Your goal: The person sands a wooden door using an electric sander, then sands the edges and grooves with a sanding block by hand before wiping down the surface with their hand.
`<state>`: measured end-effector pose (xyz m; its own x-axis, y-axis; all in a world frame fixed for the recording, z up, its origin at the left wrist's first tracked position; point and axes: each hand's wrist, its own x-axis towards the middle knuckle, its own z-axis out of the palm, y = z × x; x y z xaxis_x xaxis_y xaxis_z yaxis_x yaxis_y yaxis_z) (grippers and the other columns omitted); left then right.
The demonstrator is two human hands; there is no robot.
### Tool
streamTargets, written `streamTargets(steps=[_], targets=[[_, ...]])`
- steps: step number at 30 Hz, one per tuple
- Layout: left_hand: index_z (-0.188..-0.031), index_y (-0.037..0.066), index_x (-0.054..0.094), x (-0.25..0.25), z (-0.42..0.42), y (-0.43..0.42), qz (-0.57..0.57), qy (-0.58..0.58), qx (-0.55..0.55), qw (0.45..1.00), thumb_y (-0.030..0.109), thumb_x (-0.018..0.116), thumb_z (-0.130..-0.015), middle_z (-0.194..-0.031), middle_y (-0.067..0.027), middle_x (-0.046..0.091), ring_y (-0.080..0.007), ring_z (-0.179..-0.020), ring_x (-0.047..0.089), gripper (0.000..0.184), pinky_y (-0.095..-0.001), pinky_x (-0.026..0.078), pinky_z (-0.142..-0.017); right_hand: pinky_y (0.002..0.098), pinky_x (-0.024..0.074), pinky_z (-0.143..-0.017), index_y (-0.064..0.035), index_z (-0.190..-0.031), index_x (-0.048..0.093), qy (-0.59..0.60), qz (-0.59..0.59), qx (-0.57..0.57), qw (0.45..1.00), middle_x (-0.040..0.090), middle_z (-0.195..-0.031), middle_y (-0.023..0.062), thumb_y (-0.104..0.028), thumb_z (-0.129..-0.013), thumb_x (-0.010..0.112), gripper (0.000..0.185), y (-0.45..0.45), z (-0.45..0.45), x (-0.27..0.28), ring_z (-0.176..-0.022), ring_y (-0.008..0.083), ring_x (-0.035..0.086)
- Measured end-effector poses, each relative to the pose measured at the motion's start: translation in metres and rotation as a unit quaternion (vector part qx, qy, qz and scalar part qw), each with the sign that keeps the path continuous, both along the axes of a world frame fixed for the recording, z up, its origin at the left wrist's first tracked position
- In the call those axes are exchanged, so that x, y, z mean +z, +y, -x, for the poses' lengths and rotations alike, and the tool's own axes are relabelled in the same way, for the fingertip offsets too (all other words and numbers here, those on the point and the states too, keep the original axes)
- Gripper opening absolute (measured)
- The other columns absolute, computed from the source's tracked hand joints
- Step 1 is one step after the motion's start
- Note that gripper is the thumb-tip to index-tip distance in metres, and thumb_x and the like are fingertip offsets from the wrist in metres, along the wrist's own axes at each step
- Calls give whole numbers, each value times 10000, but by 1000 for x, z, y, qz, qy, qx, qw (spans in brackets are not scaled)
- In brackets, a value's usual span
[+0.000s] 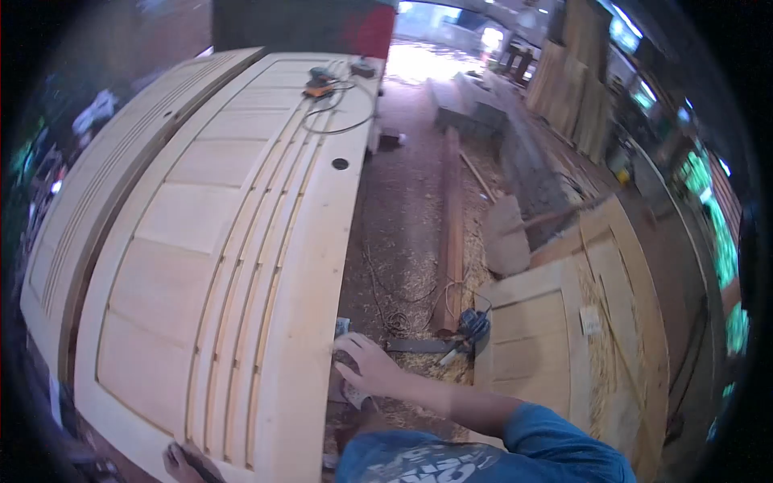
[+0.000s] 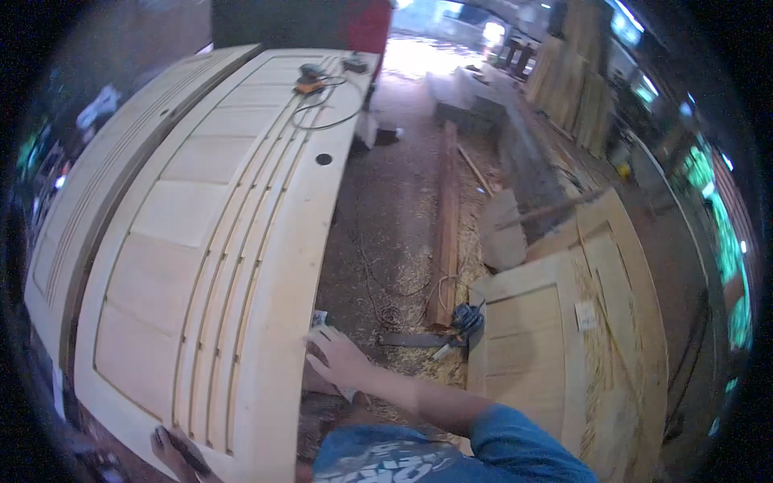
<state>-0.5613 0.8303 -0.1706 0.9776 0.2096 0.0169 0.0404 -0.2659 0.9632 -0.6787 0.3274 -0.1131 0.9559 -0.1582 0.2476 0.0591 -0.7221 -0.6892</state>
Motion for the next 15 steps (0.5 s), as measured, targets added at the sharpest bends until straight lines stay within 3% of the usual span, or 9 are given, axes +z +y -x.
streamTargets(steps=[1,2,3,4,5,6,9,11,15], targets=[[-849,-13,566,-15,6,-30,136,14,53,989,115,594,-967,-782,-59,590,-126,-732,555,176,-288,492,-651,466,459,-984,-38,-1191,578,-16,41,13,999,572,-1200,195,-196,-895,626,339,-20,-17,-4,-1133,383,553],[-907,-6,590,-3,12,-54,92,62,70,991,144,609,-963,-810,-65,612,-142,-779,595,161,-291,524,-682,477,449,-1003,-49,-1175,600,-33,72,45,996,585,-1210,194,-196,-886,639,326,-36,-42,-8,-1156,385,548],[-943,-8,611,1,18,-85,-22,4,52,998,158,622,-951,-814,-49,611,-134,-756,590,167,-293,507,-665,473,450,-1004,-46,-1182,605,46,86,108,989,594,-1223,201,-225,-877,658,357,-55,-70,19,-1162,386,548],[-976,-23,628,64,23,-127,-97,121,-45,987,142,626,-937,-845,-57,642,-139,-757,604,169,-296,501,-692,478,448,-1006,-40,-1189,610,-37,115,99,988,615,-1205,194,-241,-879,665,373,-63,-97,22,-1151,393,563],[-993,-41,641,55,24,-138,-152,84,-69,982,120,623,-926,-868,-75,669,-141,-757,613,175,-296,494,-708,467,429,-1033,-53,-1197,617,156,85,171,969,622,-1207,179,-251,-882,666,375,-82,-134,30,-1187,386,550],[-1009,-49,653,80,25,-170,-176,73,-104,976,99,622,-925,-905,-97,694,-145,-795,635,173,-287,511,-742,448,412,-1049,-57,-1183,623,-100,129,126,979,617,-1203,157,-257,-884,663,362,-83,-156,-4,-1204,369,530],[-1041,-22,668,92,35,-217,-203,80,-95,971,99,622,-947,-941,-117,723,-201,-874,694,160,-327,542,-821,471,387,-1065,-65,-1169,641,-112,145,224,957,602,-1214,145,-297,-857,685,391,-95,-208,-10,-1159,337,550],[-1070,-2,664,97,27,-235,-326,75,-70,940,125,641,-945,-1000,-121,726,-241,-904,701,179,-359,545,-851,468,380,-1071,-65,-1174,630,-73,145,300,940,592,-1195,158,-307,-861,688,399,-101,-215,-21,-1150,347,544],[-1137,71,659,55,40,-247,-540,-1,-49,840,138,663,-938,-1142,-132,709,-264,-1092,666,210,-404,527,-938,483,373,-1074,-97,-1162,648,-44,149,284,946,571,-1242,156,-323,-837,711,401,-94,-224,-40,-1203,318,513]])
